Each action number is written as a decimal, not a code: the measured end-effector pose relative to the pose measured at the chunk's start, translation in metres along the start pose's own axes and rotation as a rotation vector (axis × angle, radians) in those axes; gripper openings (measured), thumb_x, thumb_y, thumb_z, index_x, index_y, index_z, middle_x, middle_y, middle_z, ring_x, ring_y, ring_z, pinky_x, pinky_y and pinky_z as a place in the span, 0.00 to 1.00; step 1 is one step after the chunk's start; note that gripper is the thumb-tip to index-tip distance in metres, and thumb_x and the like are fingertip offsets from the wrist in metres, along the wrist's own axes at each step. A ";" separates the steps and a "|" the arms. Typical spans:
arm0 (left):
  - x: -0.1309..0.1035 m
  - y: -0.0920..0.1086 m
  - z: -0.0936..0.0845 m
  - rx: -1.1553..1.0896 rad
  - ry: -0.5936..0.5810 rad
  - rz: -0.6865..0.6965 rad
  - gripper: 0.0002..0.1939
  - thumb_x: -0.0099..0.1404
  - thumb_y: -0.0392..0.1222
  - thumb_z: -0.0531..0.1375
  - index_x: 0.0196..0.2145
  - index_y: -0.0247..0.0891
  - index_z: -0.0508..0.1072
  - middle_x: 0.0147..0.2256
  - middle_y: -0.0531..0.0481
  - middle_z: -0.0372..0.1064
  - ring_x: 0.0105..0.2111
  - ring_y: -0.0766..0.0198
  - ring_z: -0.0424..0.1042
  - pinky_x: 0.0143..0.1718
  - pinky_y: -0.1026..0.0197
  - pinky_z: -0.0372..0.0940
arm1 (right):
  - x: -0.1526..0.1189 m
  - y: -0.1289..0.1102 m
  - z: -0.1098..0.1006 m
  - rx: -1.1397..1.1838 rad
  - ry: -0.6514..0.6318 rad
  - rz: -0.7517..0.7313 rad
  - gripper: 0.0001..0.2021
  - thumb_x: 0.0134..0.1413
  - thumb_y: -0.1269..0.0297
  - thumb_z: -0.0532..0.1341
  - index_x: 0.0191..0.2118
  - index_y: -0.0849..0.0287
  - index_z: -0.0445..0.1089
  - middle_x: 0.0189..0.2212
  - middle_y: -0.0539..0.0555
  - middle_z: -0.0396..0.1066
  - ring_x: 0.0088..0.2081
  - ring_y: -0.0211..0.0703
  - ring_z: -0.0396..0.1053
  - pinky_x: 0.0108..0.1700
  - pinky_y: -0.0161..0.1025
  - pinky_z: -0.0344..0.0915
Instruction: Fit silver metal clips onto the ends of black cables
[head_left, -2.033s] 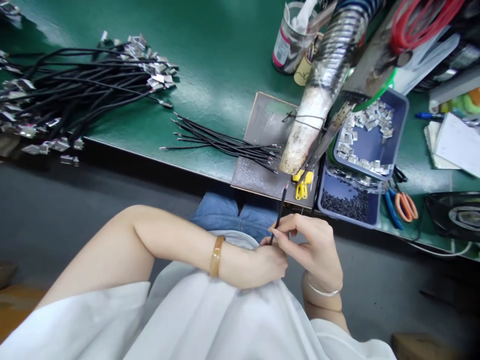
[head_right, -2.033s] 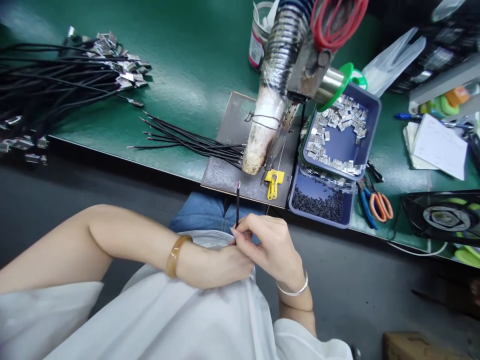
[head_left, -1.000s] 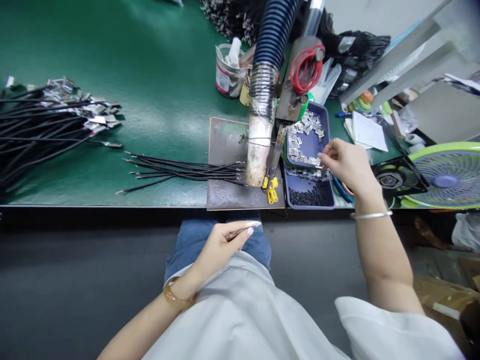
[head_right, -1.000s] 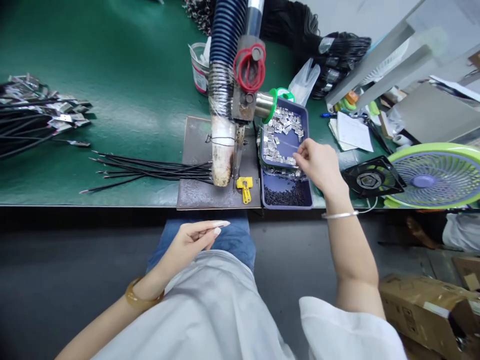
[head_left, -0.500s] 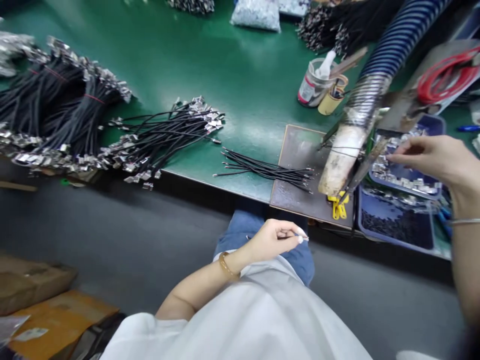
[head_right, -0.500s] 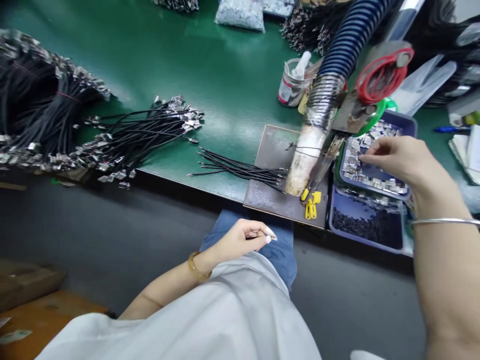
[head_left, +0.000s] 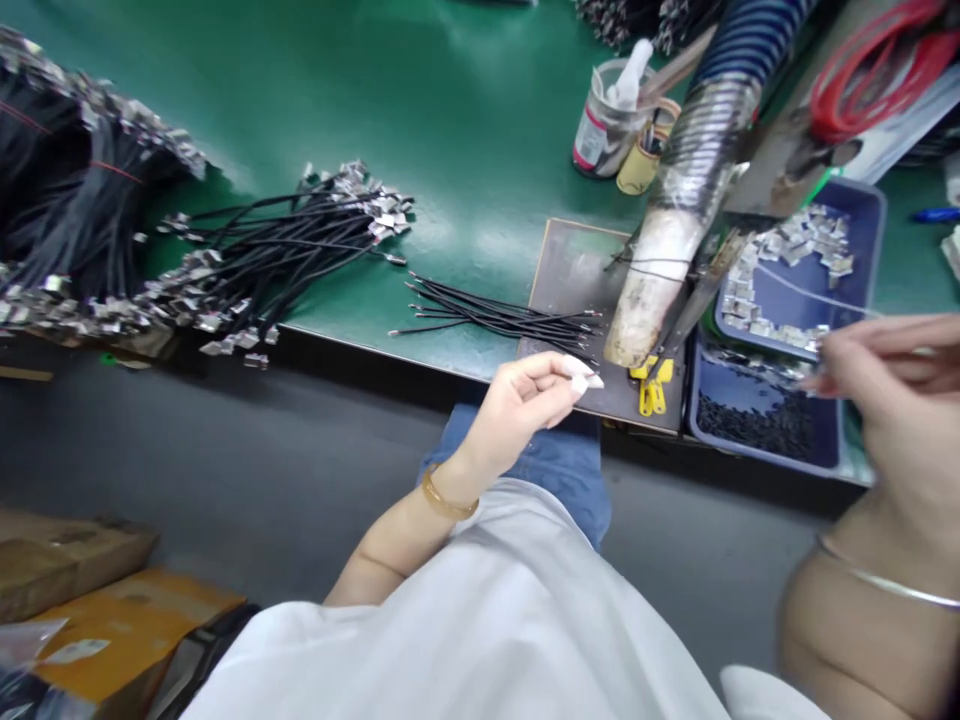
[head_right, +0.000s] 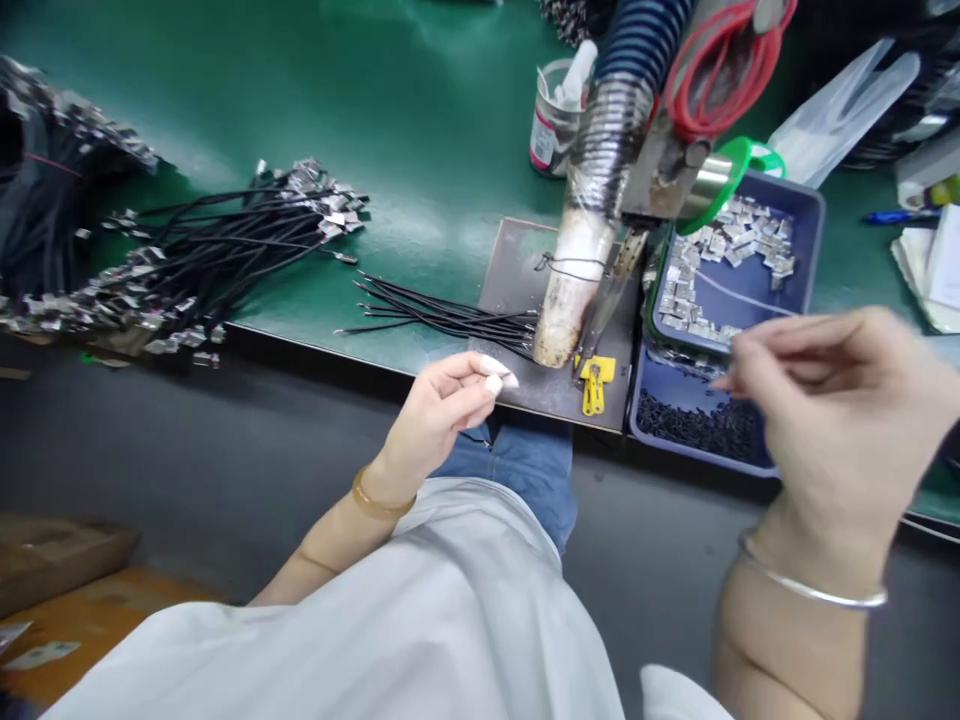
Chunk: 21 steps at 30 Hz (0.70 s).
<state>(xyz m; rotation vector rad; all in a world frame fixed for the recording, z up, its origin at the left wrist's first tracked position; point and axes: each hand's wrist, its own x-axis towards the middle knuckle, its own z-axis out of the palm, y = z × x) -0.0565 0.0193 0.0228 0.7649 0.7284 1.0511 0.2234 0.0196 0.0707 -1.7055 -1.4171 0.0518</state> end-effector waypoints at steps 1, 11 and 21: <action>0.002 -0.004 0.001 -0.017 0.012 -0.022 0.15 0.56 0.48 0.71 0.33 0.34 0.76 0.27 0.50 0.75 0.18 0.77 0.54 0.19 0.68 0.50 | -0.016 -0.010 0.000 0.136 -0.016 0.021 0.12 0.42 0.63 0.76 0.29 0.57 0.73 0.31 0.61 0.79 0.25 0.46 0.77 0.24 0.42 0.74; 0.006 -0.028 0.026 0.159 -0.030 -0.110 0.08 0.58 0.40 0.68 0.30 0.33 0.75 0.17 0.58 0.63 0.17 0.75 0.59 0.20 0.70 0.53 | -0.096 -0.029 0.045 0.161 0.059 -0.191 0.08 0.56 0.74 0.67 0.37 0.52 0.75 0.36 0.51 0.79 0.39 0.44 0.78 0.41 0.44 0.78; 0.005 -0.033 0.030 0.257 -0.078 -0.074 0.09 0.54 0.42 0.72 0.28 0.32 0.80 0.24 0.50 0.75 0.22 0.72 0.67 0.23 0.68 0.62 | -0.100 -0.034 0.046 0.480 -0.165 -0.044 0.05 0.61 0.71 0.63 0.38 0.52 0.71 0.38 0.51 0.77 0.38 0.43 0.78 0.39 0.43 0.79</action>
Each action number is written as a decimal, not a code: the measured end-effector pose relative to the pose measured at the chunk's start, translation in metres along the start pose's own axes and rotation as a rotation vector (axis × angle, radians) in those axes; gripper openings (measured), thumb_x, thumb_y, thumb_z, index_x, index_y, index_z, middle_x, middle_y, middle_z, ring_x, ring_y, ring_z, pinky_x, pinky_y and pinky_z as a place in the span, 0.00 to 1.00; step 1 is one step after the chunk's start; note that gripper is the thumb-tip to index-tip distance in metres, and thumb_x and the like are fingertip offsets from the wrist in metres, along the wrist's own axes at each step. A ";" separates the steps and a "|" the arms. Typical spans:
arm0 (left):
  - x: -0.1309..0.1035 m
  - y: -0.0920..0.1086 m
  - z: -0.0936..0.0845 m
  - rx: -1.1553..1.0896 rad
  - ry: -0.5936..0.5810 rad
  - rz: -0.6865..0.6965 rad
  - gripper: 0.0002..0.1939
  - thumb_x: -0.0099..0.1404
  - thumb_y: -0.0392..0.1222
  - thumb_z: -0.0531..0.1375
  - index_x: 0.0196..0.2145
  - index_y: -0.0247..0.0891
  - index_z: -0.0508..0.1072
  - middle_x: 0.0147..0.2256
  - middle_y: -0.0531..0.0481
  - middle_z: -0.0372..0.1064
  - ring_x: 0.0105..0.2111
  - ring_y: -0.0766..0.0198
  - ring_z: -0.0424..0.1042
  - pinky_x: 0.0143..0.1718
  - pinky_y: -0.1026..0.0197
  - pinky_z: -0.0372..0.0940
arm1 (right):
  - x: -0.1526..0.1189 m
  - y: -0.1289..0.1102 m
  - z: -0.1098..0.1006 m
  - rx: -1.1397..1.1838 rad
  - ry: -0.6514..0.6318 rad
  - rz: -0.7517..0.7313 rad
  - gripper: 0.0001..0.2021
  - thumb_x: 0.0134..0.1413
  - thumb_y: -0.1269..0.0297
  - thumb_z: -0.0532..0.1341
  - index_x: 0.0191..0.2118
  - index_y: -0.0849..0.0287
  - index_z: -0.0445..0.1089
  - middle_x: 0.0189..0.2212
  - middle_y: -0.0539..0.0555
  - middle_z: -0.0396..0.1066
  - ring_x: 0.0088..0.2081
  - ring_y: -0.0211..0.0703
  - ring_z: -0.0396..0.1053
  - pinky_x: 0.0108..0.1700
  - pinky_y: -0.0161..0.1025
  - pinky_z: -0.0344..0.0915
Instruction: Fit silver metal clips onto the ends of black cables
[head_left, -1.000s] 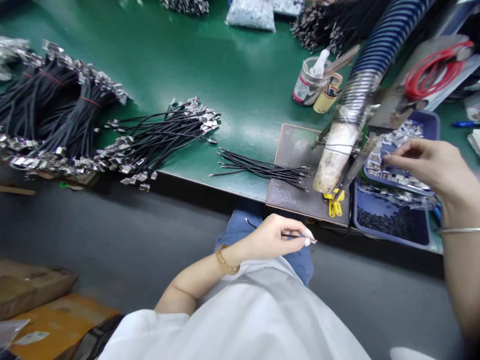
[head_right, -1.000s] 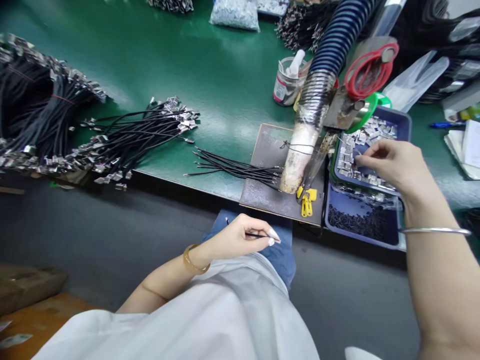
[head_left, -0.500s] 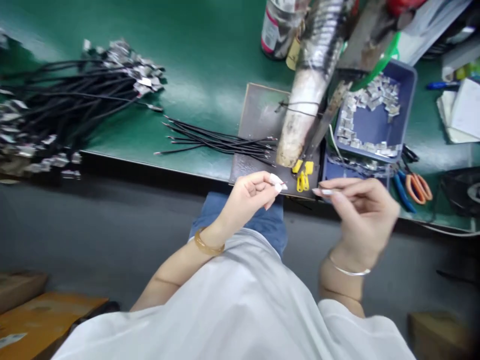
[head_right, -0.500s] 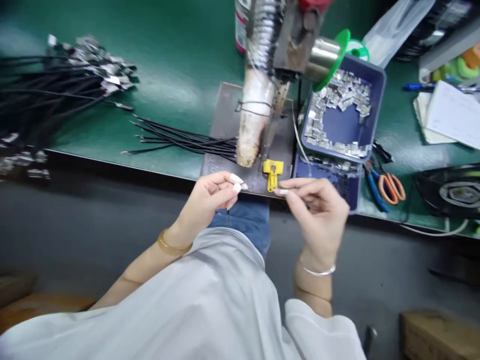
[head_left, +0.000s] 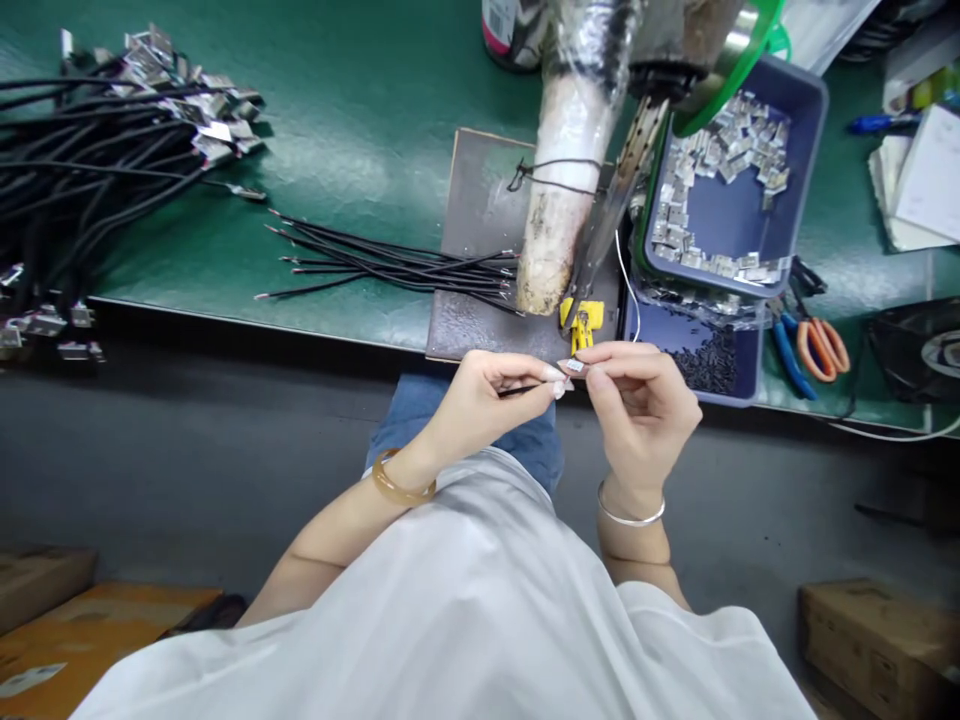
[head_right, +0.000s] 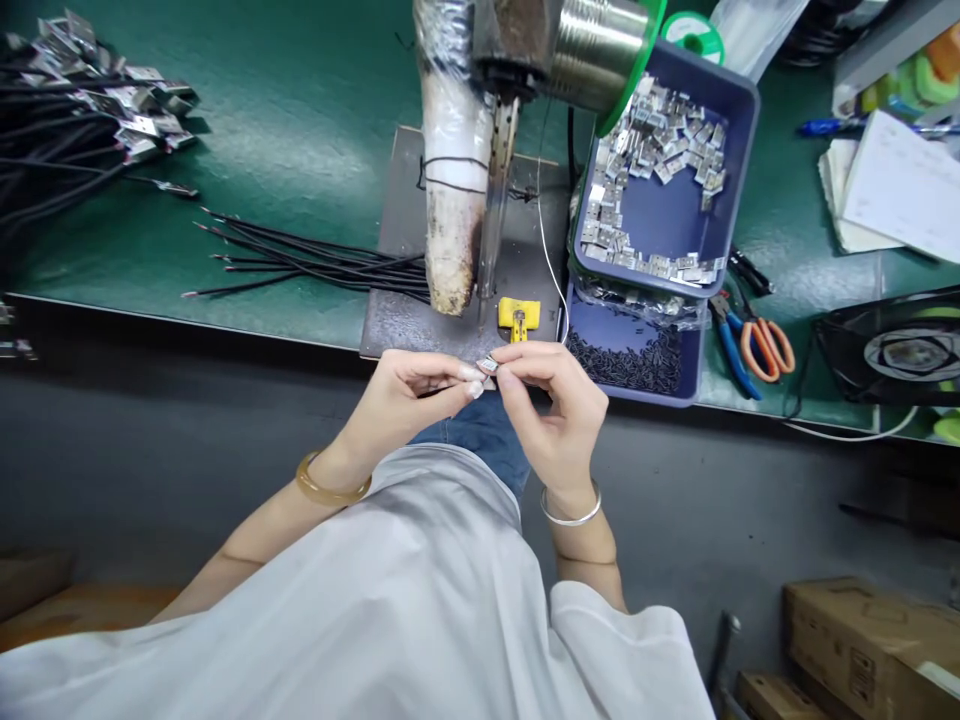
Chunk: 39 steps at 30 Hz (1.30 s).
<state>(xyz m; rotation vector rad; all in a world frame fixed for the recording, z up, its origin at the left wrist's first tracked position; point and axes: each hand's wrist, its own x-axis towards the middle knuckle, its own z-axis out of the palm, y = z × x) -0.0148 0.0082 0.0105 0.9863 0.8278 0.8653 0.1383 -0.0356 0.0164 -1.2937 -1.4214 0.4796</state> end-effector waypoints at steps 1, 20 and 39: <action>0.000 0.000 0.000 0.000 -0.005 0.003 0.10 0.54 0.42 0.72 0.28 0.32 0.80 0.25 0.50 0.75 0.22 0.72 0.67 0.24 0.68 0.62 | 0.000 0.000 0.000 0.025 0.025 0.044 0.04 0.62 0.70 0.62 0.38 0.52 0.70 0.38 0.52 0.77 0.38 0.43 0.78 0.38 0.43 0.79; 0.002 0.001 -0.003 -0.015 0.011 0.044 0.10 0.58 0.43 0.70 0.28 0.33 0.77 0.23 0.54 0.70 0.22 0.73 0.66 0.27 0.69 0.62 | -0.003 0.001 0.003 -0.113 0.041 -0.096 0.06 0.58 0.72 0.65 0.37 0.51 0.73 0.38 0.52 0.79 0.41 0.46 0.78 0.43 0.49 0.78; 0.008 0.006 -0.006 0.158 0.114 0.124 0.07 0.58 0.37 0.64 0.25 0.33 0.79 0.20 0.53 0.61 0.23 0.70 0.58 0.24 0.67 0.53 | -0.006 0.013 0.006 -0.072 0.050 -0.141 0.09 0.56 0.76 0.64 0.38 0.53 0.72 0.42 0.53 0.80 0.43 0.44 0.79 0.46 0.46 0.77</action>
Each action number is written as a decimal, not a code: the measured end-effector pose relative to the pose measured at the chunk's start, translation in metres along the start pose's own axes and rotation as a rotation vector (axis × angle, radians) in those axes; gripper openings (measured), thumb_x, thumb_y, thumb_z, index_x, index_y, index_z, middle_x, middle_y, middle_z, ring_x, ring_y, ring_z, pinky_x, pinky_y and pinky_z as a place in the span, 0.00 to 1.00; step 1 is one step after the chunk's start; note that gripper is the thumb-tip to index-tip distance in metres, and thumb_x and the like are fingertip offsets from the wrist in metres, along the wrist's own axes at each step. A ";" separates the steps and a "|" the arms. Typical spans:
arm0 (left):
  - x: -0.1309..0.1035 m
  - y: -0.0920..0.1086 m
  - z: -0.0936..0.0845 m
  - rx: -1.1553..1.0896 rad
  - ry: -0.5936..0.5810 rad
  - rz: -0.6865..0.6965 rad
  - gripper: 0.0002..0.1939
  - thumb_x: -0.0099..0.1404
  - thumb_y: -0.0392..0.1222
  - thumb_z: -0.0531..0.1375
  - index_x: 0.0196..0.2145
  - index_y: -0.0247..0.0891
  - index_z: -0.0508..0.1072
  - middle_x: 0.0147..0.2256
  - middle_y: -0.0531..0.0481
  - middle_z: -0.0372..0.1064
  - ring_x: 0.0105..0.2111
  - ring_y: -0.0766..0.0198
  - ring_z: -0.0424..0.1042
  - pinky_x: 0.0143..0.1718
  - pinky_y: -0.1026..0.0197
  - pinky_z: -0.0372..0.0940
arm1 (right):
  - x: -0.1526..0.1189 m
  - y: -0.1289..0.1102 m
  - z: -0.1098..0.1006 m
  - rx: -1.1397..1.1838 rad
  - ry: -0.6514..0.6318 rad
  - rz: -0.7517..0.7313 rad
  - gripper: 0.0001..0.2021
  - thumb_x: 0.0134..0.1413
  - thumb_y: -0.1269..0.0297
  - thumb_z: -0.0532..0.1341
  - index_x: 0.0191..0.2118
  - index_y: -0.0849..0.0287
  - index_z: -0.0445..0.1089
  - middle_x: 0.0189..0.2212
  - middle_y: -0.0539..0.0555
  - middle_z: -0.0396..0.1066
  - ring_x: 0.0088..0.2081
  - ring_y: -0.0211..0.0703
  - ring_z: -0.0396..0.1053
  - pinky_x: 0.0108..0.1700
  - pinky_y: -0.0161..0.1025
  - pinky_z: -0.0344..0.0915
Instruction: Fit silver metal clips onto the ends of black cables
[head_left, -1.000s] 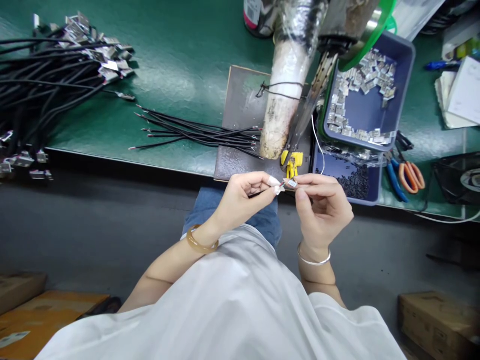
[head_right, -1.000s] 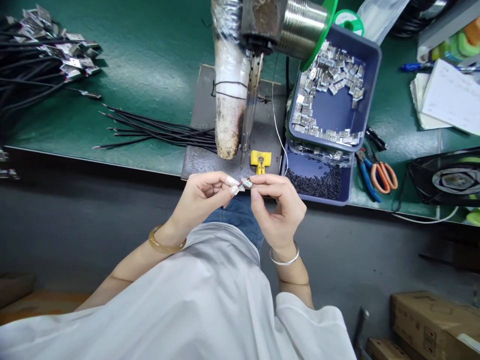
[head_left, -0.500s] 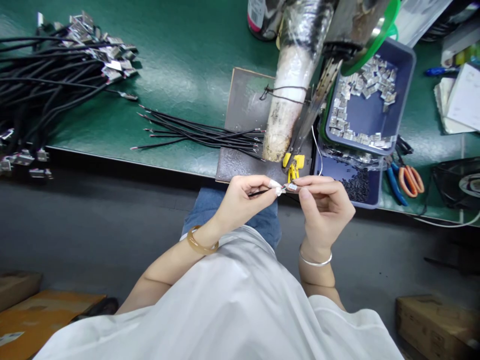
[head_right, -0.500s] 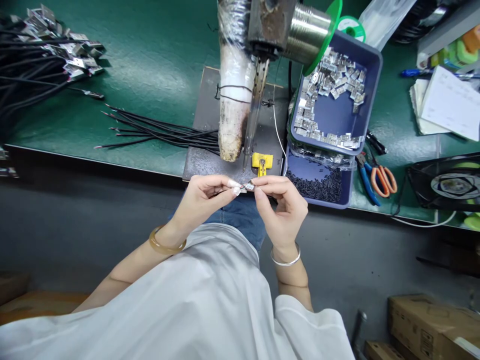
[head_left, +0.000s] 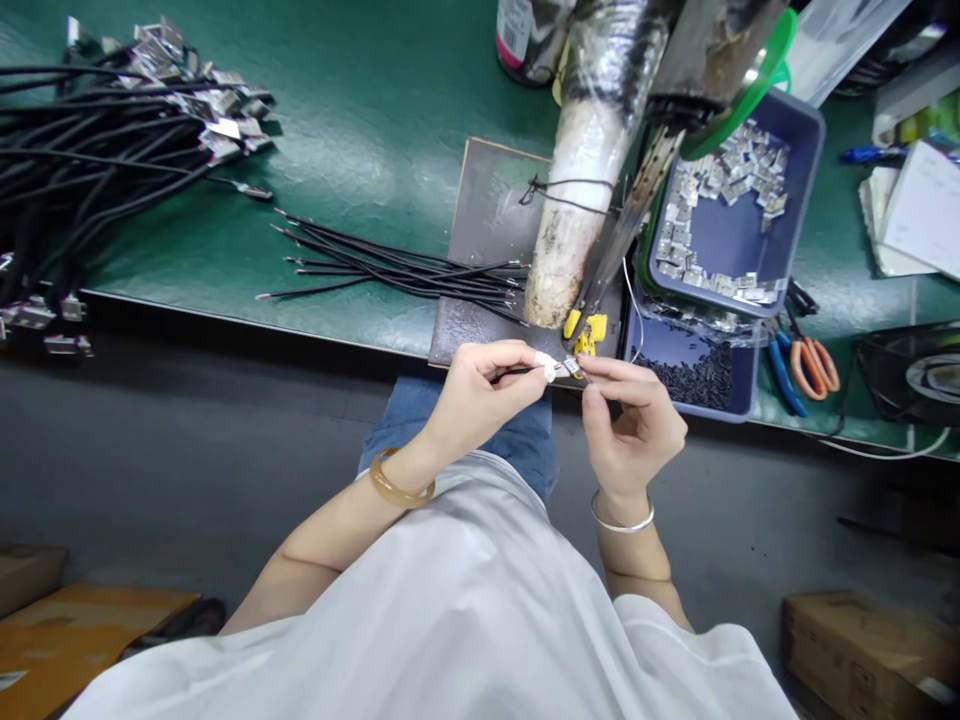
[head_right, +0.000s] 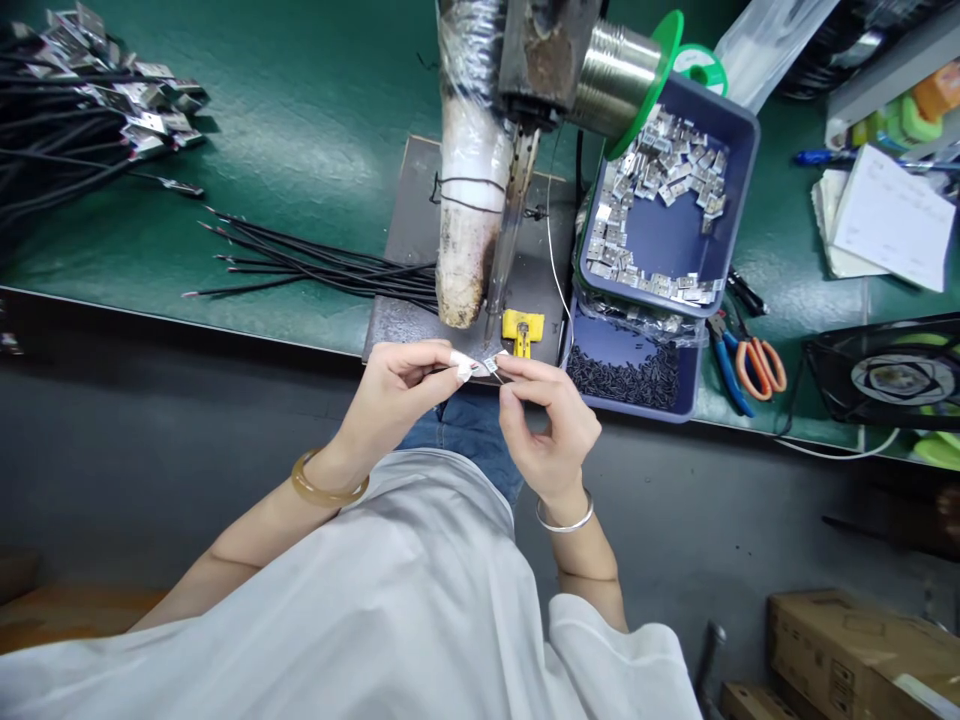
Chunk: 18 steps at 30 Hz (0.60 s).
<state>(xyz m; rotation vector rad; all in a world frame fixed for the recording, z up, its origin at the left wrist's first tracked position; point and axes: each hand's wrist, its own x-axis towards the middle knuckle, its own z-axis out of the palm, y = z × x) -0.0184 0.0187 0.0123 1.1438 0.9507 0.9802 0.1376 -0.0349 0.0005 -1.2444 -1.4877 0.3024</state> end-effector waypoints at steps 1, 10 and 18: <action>0.001 -0.001 0.000 0.004 0.001 0.025 0.07 0.58 0.37 0.64 0.24 0.33 0.79 0.20 0.54 0.59 0.22 0.71 0.56 0.24 0.67 0.53 | -0.001 0.001 0.000 -0.024 -0.017 -0.031 0.10 0.56 0.77 0.64 0.39 0.54 0.72 0.42 0.54 0.80 0.43 0.44 0.79 0.45 0.44 0.78; 0.008 -0.004 0.003 0.077 0.022 0.129 0.09 0.57 0.33 0.62 0.20 0.33 0.72 0.19 0.58 0.51 0.21 0.73 0.52 0.22 0.67 0.49 | 0.000 0.007 -0.004 -0.279 -0.097 -0.293 0.12 0.52 0.80 0.66 0.39 0.58 0.70 0.43 0.58 0.81 0.43 0.43 0.80 0.44 0.38 0.78; 0.007 -0.008 0.006 0.151 0.050 0.243 0.07 0.58 0.31 0.61 0.23 0.33 0.74 0.18 0.60 0.48 0.19 0.75 0.48 0.21 0.67 0.48 | 0.000 0.010 -0.004 -0.248 -0.079 -0.299 0.09 0.56 0.77 0.65 0.39 0.57 0.70 0.46 0.57 0.81 0.41 0.41 0.81 0.41 0.36 0.79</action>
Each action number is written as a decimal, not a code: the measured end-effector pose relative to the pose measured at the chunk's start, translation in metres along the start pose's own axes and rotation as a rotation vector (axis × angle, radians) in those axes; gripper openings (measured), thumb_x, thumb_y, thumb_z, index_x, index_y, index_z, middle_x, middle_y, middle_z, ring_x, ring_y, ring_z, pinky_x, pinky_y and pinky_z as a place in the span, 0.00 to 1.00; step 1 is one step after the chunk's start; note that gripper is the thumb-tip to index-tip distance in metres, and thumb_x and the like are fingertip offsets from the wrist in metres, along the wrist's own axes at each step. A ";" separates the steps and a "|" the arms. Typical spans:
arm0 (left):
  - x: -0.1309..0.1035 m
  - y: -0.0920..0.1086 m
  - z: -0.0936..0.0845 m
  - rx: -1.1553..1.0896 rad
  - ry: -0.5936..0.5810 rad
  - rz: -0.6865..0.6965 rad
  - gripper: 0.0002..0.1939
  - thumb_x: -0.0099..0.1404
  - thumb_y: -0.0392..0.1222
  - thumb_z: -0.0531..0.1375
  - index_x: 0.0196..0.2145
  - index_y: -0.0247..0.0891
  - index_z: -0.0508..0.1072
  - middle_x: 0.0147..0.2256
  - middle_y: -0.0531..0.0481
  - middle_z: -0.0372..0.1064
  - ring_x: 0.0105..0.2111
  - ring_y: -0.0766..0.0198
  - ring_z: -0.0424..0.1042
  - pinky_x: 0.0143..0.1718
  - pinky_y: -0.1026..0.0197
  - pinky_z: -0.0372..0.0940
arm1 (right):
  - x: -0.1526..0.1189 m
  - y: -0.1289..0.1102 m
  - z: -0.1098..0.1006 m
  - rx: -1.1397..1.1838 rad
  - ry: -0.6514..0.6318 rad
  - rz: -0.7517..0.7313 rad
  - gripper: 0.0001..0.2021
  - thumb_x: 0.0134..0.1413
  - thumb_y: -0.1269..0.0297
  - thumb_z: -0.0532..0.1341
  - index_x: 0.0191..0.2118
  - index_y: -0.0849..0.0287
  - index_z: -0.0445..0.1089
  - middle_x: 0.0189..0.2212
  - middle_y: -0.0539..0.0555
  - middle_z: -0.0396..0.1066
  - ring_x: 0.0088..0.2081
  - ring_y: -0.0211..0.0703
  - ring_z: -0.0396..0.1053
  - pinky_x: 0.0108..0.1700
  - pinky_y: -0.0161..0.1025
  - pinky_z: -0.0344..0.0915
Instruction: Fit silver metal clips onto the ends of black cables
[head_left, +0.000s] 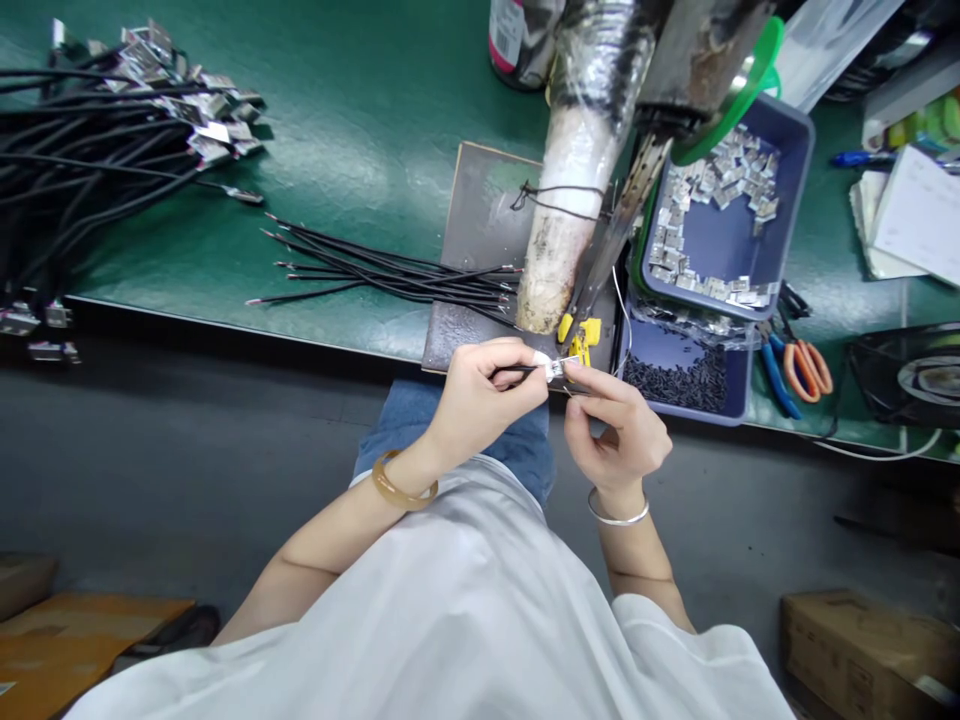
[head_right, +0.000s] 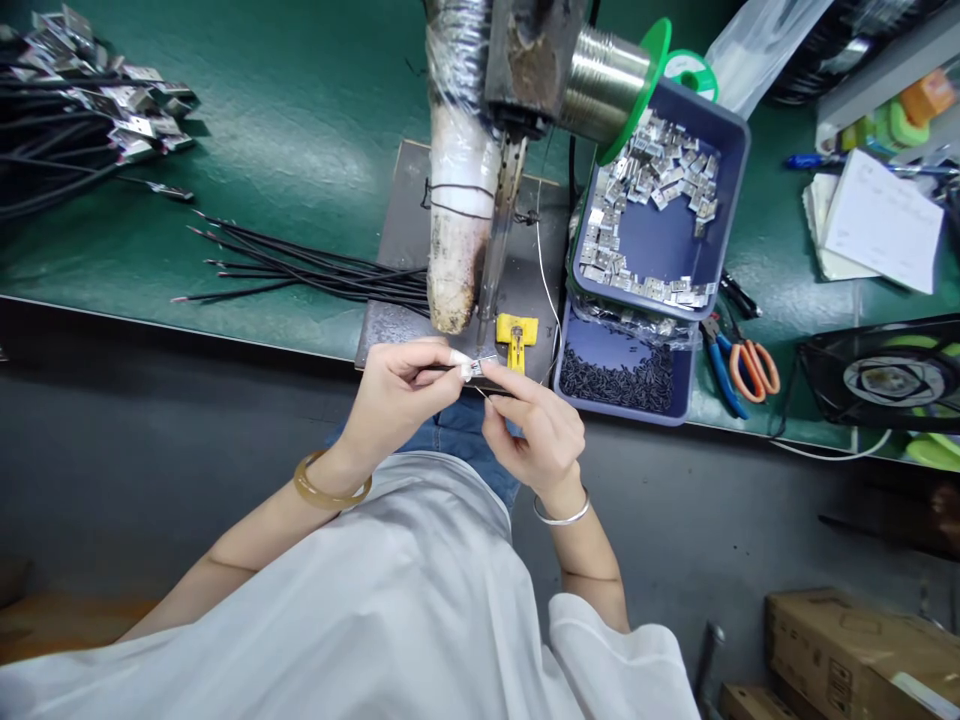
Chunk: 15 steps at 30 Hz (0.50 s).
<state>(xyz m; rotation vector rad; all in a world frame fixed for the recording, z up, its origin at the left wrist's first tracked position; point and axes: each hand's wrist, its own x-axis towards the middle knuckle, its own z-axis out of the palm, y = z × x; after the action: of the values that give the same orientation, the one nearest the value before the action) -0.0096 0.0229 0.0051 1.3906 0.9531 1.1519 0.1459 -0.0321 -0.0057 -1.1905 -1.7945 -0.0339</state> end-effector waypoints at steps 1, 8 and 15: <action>-0.001 -0.001 0.001 0.041 0.008 0.046 0.06 0.58 0.30 0.61 0.24 0.33 0.74 0.18 0.60 0.49 0.19 0.75 0.48 0.21 0.68 0.48 | 0.000 0.000 0.000 0.021 0.006 0.024 0.09 0.56 0.77 0.65 0.40 0.57 0.70 0.48 0.57 0.80 0.40 0.41 0.81 0.41 0.36 0.79; -0.004 -0.008 0.003 0.315 0.037 0.372 0.06 0.61 0.29 0.60 0.28 0.33 0.74 0.22 0.57 0.62 0.20 0.75 0.55 0.21 0.70 0.52 | 0.012 -0.005 -0.002 -0.013 -0.063 0.116 0.11 0.54 0.79 0.66 0.39 0.56 0.71 0.44 0.55 0.81 0.45 0.41 0.80 0.47 0.36 0.77; -0.002 -0.005 0.000 0.219 0.021 0.261 0.06 0.61 0.28 0.61 0.28 0.33 0.76 0.21 0.57 0.61 0.20 0.75 0.54 0.21 0.70 0.51 | 0.015 -0.007 -0.001 0.002 -0.069 0.139 0.10 0.55 0.78 0.65 0.38 0.55 0.71 0.43 0.54 0.81 0.46 0.42 0.80 0.47 0.37 0.77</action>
<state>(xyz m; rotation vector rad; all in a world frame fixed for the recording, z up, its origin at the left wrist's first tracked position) -0.0102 0.0218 0.0000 1.7219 0.9540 1.2855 0.1404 -0.0259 0.0091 -1.3266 -1.7668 0.0902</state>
